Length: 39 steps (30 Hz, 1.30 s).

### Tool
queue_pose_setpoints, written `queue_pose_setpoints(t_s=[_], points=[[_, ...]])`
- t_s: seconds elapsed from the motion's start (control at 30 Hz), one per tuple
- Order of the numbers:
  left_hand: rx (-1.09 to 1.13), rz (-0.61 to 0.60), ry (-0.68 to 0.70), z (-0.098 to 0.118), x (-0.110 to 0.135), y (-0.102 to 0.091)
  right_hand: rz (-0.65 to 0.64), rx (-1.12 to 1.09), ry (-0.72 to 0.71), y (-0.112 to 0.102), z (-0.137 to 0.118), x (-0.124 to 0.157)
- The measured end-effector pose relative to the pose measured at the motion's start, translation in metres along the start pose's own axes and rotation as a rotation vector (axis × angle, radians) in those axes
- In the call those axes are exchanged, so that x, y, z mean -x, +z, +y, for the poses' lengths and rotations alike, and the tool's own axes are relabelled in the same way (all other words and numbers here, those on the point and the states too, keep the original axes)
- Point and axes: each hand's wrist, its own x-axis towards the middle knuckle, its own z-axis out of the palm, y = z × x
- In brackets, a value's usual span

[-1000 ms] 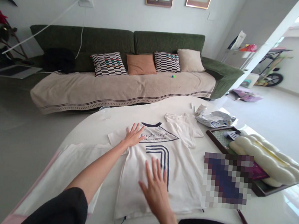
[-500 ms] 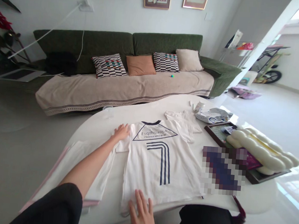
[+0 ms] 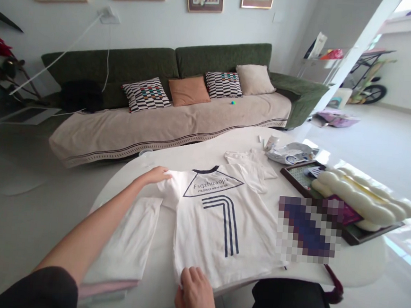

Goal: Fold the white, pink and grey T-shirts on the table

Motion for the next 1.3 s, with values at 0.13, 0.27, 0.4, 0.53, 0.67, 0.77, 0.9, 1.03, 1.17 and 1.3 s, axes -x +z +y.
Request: queue_pose_setpoints(t_s=[0.13,0.27,0.4,0.53,0.67,0.77,0.9,1.03,1.17,1.3], points=[[0.208,-0.043,-0.15,-0.004,0.011,-0.01,0.043,-0.104,-0.024,-0.013,0.006,0.003],[0.369,-0.11,-0.357,-0.02,0.037,0.003,-0.05,-0.006,-0.188,-0.014,0.007,0.002],[0.453,-0.117,-0.404,-0.023,0.05,0.012,-0.055,-0.039,-0.155,-0.014,0.007,-0.001],[0.501,-0.118,-0.39,-0.001,0.036,0.0,0.057,-0.286,0.011,-0.029,0.02,-0.001],[0.587,-0.074,-0.332,0.045,-0.002,-0.004,0.152,-0.376,0.123,-0.044,0.044,-0.002],[0.645,-0.04,-0.315,0.082,-0.032,0.016,0.189,-0.36,0.152,-0.047,0.059,-0.001],[0.685,0.012,-0.326,0.116,-0.061,0.06,0.239,-0.32,0.166,-0.041,0.072,0.004],[0.689,0.046,-0.322,0.13,-0.073,0.094,0.263,-0.289,0.154,-0.034,0.078,0.01],[0.671,0.064,-0.254,0.132,-0.074,0.106,0.252,-0.168,0.116,-0.031,0.078,0.013],[0.628,0.062,-0.107,0.13,-0.073,0.105,0.187,-0.06,0.146,-0.031,0.082,0.016]])
